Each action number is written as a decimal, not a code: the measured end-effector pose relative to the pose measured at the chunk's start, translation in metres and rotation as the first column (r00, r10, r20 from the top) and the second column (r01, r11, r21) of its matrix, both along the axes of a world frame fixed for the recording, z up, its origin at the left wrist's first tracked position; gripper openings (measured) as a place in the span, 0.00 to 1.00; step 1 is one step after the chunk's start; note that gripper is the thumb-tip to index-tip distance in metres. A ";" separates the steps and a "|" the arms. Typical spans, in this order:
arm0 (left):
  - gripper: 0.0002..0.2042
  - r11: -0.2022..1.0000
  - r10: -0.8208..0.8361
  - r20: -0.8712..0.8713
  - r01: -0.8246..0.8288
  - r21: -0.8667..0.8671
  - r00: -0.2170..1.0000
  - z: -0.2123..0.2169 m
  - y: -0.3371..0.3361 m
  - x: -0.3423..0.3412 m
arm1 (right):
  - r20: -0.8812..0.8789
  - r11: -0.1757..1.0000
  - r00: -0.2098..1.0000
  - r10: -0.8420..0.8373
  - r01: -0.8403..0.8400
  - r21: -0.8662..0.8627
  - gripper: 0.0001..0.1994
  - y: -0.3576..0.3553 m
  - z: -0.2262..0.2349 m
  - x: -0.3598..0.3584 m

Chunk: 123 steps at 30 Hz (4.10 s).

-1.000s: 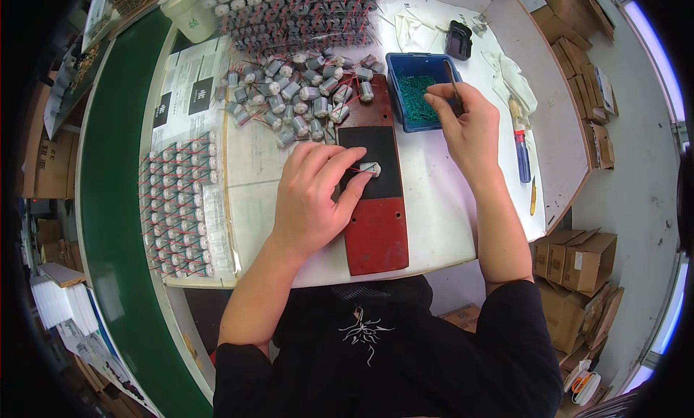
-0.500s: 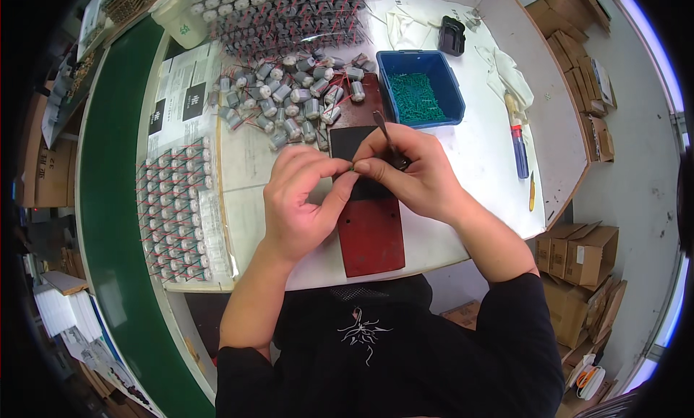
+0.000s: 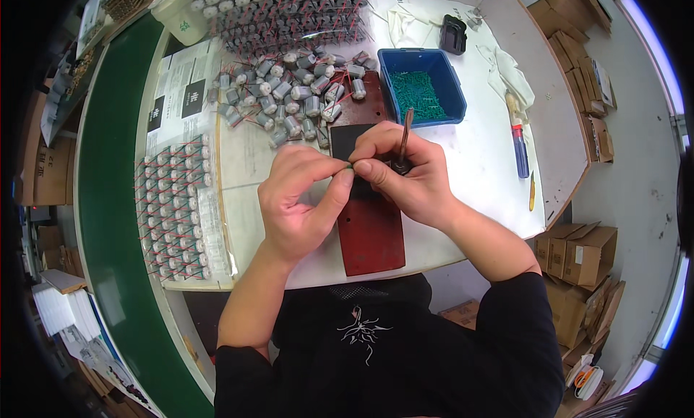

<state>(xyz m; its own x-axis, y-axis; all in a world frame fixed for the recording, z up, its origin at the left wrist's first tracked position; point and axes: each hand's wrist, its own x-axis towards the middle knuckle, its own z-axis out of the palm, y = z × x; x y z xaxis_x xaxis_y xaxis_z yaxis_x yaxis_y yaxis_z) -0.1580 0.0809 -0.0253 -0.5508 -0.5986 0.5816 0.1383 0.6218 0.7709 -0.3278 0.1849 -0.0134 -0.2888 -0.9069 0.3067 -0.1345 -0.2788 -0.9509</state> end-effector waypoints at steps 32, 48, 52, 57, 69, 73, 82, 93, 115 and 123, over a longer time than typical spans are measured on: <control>0.07 0.979 0.005 0.271 0.050 -0.197 0.963 -0.012 -0.003 -0.003 | -0.298 0.863 0.940 0.168 0.006 0.506 0.04 -0.005 0.014 -0.034; 0.05 0.991 -0.016 0.223 0.044 -0.124 0.975 -0.013 0.000 -0.004 | -0.410 0.899 0.898 0.159 0.040 0.435 0.04 -0.005 0.014 -0.031; 0.06 0.993 -0.011 0.225 0.037 -0.112 0.974 -0.015 0.000 -0.005 | -0.368 0.890 0.916 0.159 0.028 0.455 0.05 -0.006 0.012 -0.032; 0.09 0.998 -0.016 0.240 0.031 -0.055 0.971 -0.014 0.003 -0.007 | -0.345 0.877 0.925 0.159 0.028 0.479 0.05 -0.005 0.013 -0.033; 0.13 0.993 -0.029 0.377 -0.016 0.116 0.926 -0.012 0.000 -0.017 | -0.387 0.817 0.915 0.112 0.137 0.560 0.08 -0.002 0.021 -0.029; 0.12 0.990 -0.056 0.381 0.003 0.138 0.923 -0.011 -0.003 -0.016 | -0.534 0.788 0.819 0.208 0.183 0.587 0.12 0.006 0.044 -0.038; 0.13 0.982 -0.100 0.372 0.031 0.187 0.923 -0.014 -0.007 -0.017 | -0.861 0.884 0.351 0.368 0.156 0.442 0.21 0.001 0.018 -0.046; 0.13 0.976 -0.111 0.360 0.033 0.217 0.926 -0.015 -0.006 -0.019 | -0.926 0.935 0.250 0.284 0.143 0.325 0.25 0.001 -0.001 -0.050; 0.13 0.976 -0.111 0.348 0.036 0.213 0.931 -0.014 -0.003 -0.019 | -0.929 0.934 0.202 0.309 0.120 0.337 0.26 0.005 0.000 -0.050; 0.12 0.991 -0.074 0.338 0.031 0.133 0.938 -0.015 -0.005 -0.019 | -0.923 0.914 0.185 0.337 0.171 0.368 0.26 0.004 0.004 -0.046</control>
<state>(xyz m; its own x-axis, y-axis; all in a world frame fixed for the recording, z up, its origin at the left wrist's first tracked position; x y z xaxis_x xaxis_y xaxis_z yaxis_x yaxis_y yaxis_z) -0.1766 0.0755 -0.0405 -0.7356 -0.6185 0.2764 -0.1166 0.5176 0.8476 -0.3740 0.1888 -0.0090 0.0880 -0.9956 -0.0333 -0.9928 -0.0849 -0.0847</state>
